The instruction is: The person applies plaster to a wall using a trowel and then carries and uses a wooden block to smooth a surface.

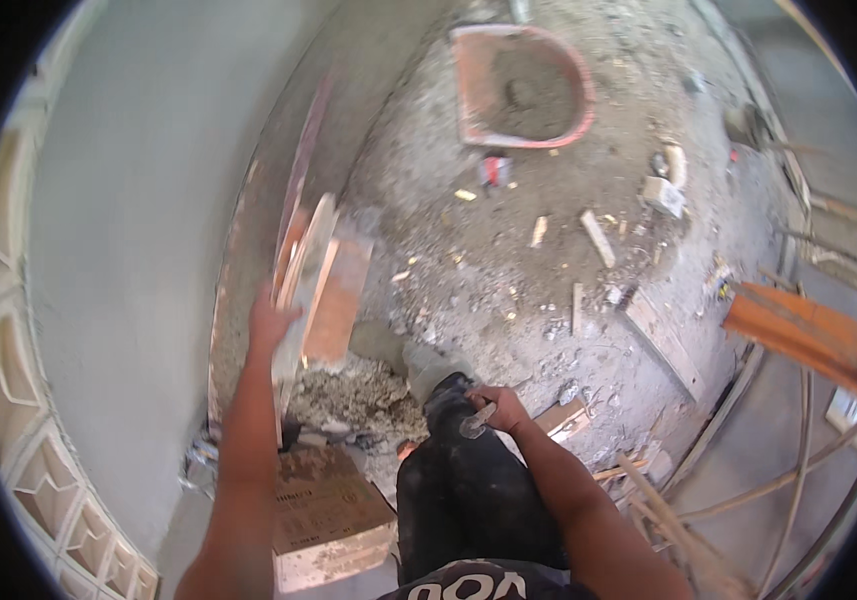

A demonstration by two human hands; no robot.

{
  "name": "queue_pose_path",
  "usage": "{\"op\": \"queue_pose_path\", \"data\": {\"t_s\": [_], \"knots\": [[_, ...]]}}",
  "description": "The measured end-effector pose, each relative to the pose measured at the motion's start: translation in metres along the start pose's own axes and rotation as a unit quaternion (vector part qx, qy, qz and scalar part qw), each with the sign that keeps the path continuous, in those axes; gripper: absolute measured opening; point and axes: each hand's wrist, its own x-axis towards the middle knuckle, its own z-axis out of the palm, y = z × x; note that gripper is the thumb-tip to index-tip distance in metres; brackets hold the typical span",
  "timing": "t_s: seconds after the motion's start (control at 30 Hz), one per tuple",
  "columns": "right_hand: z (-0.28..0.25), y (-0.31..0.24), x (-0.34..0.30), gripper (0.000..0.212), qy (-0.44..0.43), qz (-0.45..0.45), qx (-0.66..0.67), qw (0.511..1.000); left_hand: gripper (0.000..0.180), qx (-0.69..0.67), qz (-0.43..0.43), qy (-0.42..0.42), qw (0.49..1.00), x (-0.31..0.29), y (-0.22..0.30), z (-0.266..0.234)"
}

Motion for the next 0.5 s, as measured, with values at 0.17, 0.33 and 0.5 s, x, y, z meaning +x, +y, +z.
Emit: {"op": "queue_pose_path", "data": {"t_s": [0.17, 0.33, 0.5], "knots": [[-0.054, 0.016, -0.099, 0.022, 0.008, 0.007, 0.004, 1.000, 0.091, 0.037, -0.030, -0.055, 0.997, -0.149, 0.076, -0.004], [-0.084, -0.034, -0.150, 0.035, 0.004, 0.008, -0.072, 0.997, 0.089, 0.171, -0.146, -0.026, 0.974, -0.327, 0.110, -0.077], [-0.157, -0.007, -0.252, 0.038, 0.112, 0.044, -0.064, 0.991, 0.105, 0.247, -0.131, -0.110, 0.954, -0.426, 0.111, -0.046]]}}
